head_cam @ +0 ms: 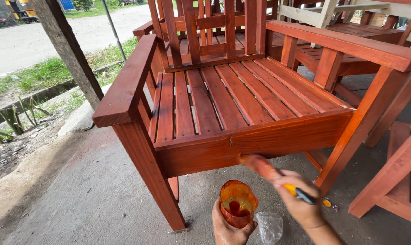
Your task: The person applies a reddish-orange wood stain to a slatted wooden chair, holding a container of stain in one hand and wiping the stain onto the seat rails, legs, and frame with a cloth in the other hand. They reload the cloth from the container and work around the chair, coating different surfaces.
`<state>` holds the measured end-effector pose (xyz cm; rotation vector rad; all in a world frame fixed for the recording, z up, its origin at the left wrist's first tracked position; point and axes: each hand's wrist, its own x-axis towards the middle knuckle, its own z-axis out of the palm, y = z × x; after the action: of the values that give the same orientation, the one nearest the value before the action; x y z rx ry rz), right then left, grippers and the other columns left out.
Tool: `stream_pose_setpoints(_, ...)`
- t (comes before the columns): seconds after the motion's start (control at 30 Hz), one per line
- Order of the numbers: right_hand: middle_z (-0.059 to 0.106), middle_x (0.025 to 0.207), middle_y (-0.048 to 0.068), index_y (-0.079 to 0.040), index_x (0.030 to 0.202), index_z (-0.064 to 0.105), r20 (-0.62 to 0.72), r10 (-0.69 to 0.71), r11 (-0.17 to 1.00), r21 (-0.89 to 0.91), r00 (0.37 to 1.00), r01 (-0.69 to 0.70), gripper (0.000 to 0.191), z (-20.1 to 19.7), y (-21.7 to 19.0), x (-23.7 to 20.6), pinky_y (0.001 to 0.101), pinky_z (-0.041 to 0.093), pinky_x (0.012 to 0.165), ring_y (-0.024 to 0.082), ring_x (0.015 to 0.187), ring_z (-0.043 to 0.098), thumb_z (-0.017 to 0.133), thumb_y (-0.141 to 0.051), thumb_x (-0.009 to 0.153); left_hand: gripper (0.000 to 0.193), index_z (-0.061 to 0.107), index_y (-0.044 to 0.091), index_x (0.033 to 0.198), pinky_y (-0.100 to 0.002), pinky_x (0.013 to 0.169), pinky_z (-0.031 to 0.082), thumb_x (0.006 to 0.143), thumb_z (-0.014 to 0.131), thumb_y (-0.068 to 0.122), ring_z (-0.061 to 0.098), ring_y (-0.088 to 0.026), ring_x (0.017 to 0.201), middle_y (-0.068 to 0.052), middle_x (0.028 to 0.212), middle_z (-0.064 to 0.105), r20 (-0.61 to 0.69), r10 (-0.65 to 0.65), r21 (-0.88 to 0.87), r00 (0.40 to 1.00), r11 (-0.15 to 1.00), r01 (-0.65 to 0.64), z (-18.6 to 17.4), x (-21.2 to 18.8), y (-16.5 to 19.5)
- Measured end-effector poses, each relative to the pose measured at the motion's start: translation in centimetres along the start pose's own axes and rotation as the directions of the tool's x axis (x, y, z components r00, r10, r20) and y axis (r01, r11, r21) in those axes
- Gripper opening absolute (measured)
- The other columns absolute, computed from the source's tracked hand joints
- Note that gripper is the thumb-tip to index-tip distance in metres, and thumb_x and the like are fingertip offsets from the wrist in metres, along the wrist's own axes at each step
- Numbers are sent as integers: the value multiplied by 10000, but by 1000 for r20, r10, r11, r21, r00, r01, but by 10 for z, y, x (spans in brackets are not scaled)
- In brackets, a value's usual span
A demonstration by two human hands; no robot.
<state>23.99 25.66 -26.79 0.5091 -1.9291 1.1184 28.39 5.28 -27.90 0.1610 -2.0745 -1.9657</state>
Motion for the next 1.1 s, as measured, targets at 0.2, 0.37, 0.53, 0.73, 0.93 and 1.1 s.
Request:
stream_pose_setpoints(0.2,721,1044,91,-48,1003,695,-359,85,946,-262,929,-188,125,-94,66,-9,265,537,922,152,992,691,782,19,944,1303,279,57,1519,-394,1141,508,454,1030,78,584,-247,1329,-117,1389,518,97,-123,41,988,992,120,21,-5,-12)
stream_pose_setpoints(0.37,722,1072,50,-18,979,647,-497,174,985,99,850,-144,111,-91,80,1,277,576,1047,123,1076,706,699,62,1037,1305,276,42,1506,-394,1127,500,452,1044,69,585,-254,1312,-128,1371,519,95,-58,17,994,998,56,23,-4,-19)
stream_pose_setpoints(0.53,688,1051,43,-30,953,637,-402,205,970,206,892,-130,140,-28,42,8,289,565,999,130,1043,671,708,89,932,1276,316,59,1506,-387,1118,535,438,1014,82,619,-244,1294,-109,1355,560,74,-144,-10,987,989,145,14,-6,-19)
stream_pose_setpoints(0.73,677,985,66,-66,897,663,-259,42,991,-115,965,-74,137,33,-51,3,323,540,851,206,938,688,754,11,830,1271,363,34,1477,-385,1116,496,410,1049,122,603,-260,1270,-138,1338,555,-4,3,120,1000,993,-3,-11,-5,-10)
stream_pose_setpoints(0.93,678,970,61,-95,871,653,-107,3,1000,4,994,-3,148,95,-120,2,326,570,808,225,907,713,720,14,797,1217,328,-17,1433,-383,1045,502,476,1041,221,612,-285,1231,-172,1329,537,-104,209,-15,972,977,-212,-21,-6,2)
stream_pose_setpoints(1.1,681,923,65,-106,846,665,71,75,991,108,995,-82,166,136,-146,-6,318,593,703,204,808,724,743,17,766,777,395,19,1480,-365,917,545,894,789,344,667,-244,1115,-147,1243,610,-1,20,-398,1000,917,-19,-30,4,0)
